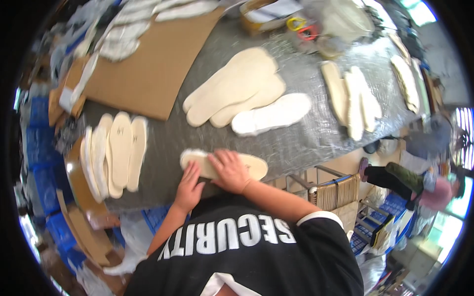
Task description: The recorder is assembling or inspecting shoe insoles by applying a padded layer to a base layer at a workstation.
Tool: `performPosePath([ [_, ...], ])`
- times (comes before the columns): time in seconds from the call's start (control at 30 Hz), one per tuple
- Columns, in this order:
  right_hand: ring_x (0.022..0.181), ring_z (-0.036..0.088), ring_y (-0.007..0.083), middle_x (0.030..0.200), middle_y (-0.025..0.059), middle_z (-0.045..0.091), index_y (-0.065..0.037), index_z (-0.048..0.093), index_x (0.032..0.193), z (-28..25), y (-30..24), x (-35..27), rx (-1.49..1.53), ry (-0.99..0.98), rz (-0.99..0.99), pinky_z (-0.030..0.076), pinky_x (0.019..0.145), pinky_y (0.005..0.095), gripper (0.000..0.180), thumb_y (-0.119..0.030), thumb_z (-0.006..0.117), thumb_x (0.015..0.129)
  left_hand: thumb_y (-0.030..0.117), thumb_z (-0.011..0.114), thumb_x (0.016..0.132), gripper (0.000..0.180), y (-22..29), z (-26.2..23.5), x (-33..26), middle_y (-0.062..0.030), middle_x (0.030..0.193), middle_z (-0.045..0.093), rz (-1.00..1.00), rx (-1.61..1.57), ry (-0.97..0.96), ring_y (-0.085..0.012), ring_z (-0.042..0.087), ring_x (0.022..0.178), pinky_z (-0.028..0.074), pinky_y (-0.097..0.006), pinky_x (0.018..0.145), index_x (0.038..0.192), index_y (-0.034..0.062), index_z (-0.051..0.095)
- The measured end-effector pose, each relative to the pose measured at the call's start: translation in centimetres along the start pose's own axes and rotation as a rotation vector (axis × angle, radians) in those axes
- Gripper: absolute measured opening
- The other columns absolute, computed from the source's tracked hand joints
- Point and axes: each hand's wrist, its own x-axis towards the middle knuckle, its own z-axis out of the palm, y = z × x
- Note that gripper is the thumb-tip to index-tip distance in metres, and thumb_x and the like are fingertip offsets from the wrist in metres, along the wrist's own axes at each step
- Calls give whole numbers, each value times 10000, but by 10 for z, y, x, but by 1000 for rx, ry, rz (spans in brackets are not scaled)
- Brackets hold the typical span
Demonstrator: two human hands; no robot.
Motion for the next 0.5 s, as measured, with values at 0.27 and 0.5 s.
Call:
performPosePath([
  [0.27,1049,491,281,1086,105,518,-114,493,1324,-72,3,-11,-140,101,1,370,908,424,658,-265,686,713,27,542,927,170,-30,-22,-34,-91,977,665,-534,-467,391,-137,629,884,513,-265,791,1057,-37,630],
  [0.5,1106,473,297,1140,123,501,-111,486,1298,-163,93,-34,-388,409,440,351,963,450,675,-237,720,677,23,565,885,123,-44,-21,-8,-117,897,668,-360,-215,195,-181,650,773,520,-288,701,968,-28,640],
])
